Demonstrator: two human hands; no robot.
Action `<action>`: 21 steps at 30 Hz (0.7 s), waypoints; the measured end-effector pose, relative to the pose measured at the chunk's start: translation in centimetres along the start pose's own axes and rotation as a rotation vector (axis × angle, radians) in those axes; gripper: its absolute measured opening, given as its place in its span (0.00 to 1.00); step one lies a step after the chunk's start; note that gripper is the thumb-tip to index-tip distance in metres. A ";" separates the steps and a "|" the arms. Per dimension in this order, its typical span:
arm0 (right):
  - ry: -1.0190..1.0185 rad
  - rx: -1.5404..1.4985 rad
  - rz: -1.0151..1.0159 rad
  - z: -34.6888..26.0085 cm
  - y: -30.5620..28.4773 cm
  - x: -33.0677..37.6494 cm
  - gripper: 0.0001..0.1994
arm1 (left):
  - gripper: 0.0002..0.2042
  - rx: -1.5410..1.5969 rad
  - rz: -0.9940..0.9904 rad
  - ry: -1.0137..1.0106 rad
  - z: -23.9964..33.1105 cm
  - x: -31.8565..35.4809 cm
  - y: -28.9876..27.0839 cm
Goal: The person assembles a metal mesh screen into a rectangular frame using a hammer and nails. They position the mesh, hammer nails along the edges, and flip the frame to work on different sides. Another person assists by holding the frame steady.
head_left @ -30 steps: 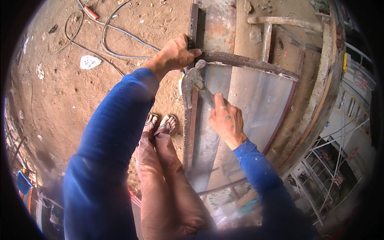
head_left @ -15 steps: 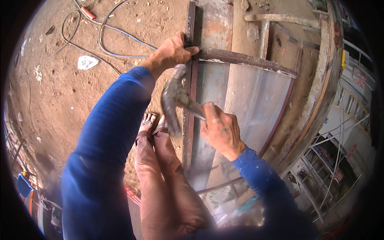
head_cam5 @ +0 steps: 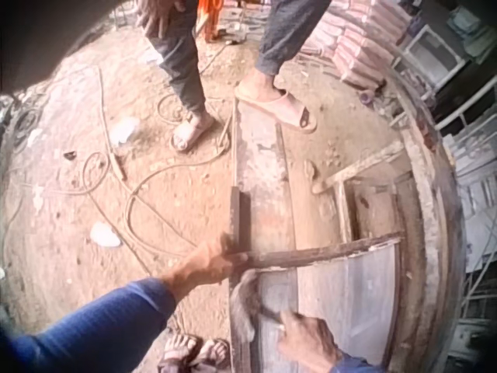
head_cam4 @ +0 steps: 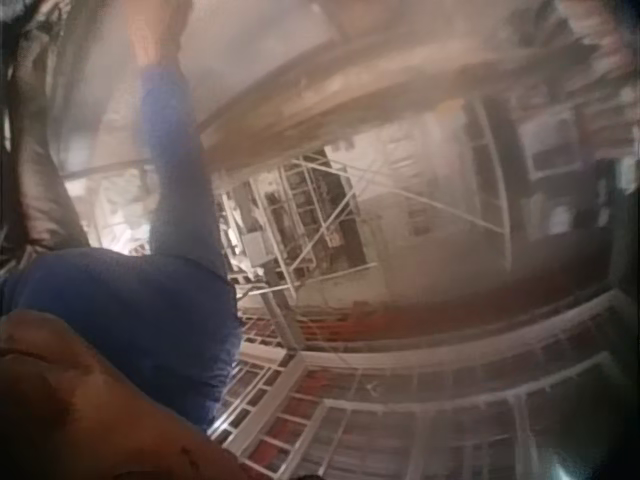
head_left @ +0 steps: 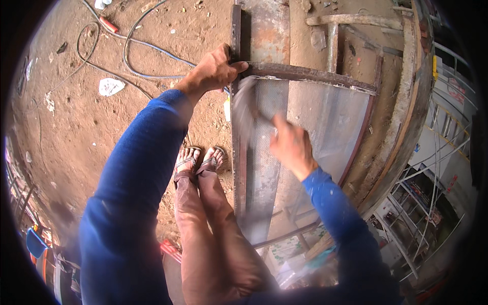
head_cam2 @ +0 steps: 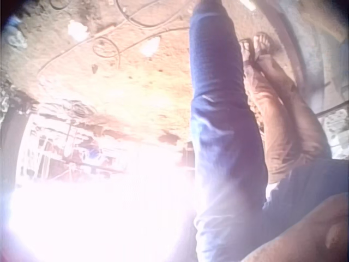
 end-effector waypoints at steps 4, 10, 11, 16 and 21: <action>0.021 -0.071 0.042 -0.5 -0.1 0.7 0.16 | 0.25 -0.048 0.069 0.107 -2.1 -1.0 -0.5; -0.382 -0.355 0.324 -7.1 -3.3 2.8 0.14 | 0.25 -0.038 0.036 0.102 -1.5 -1.2 -0.3; -0.393 -0.401 0.380 -5.8 -3.0 2.5 0.14 | 0.26 0.029 0.024 0.079 -1.0 -0.7 0.0; 0.311 -0.480 0.179 1.7 0.6 -1.5 0.14 | 0.27 0.044 -0.041 0.036 -0.5 0.0 0.6; 0.121 -0.742 0.315 -1.2 -1.0 0.6 0.05 | 0.31 0.019 -0.092 -0.046 -0.7 0.0 -0.5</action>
Point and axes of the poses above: each hand's wrist, its own x-axis away from the middle knuckle, its own y-axis out of the palm, z = x × y, the point moved 9 cm from there along -x, towards the middle knuckle, and after that the axes turned 9 degrees about -x, right-handed, at the moved point
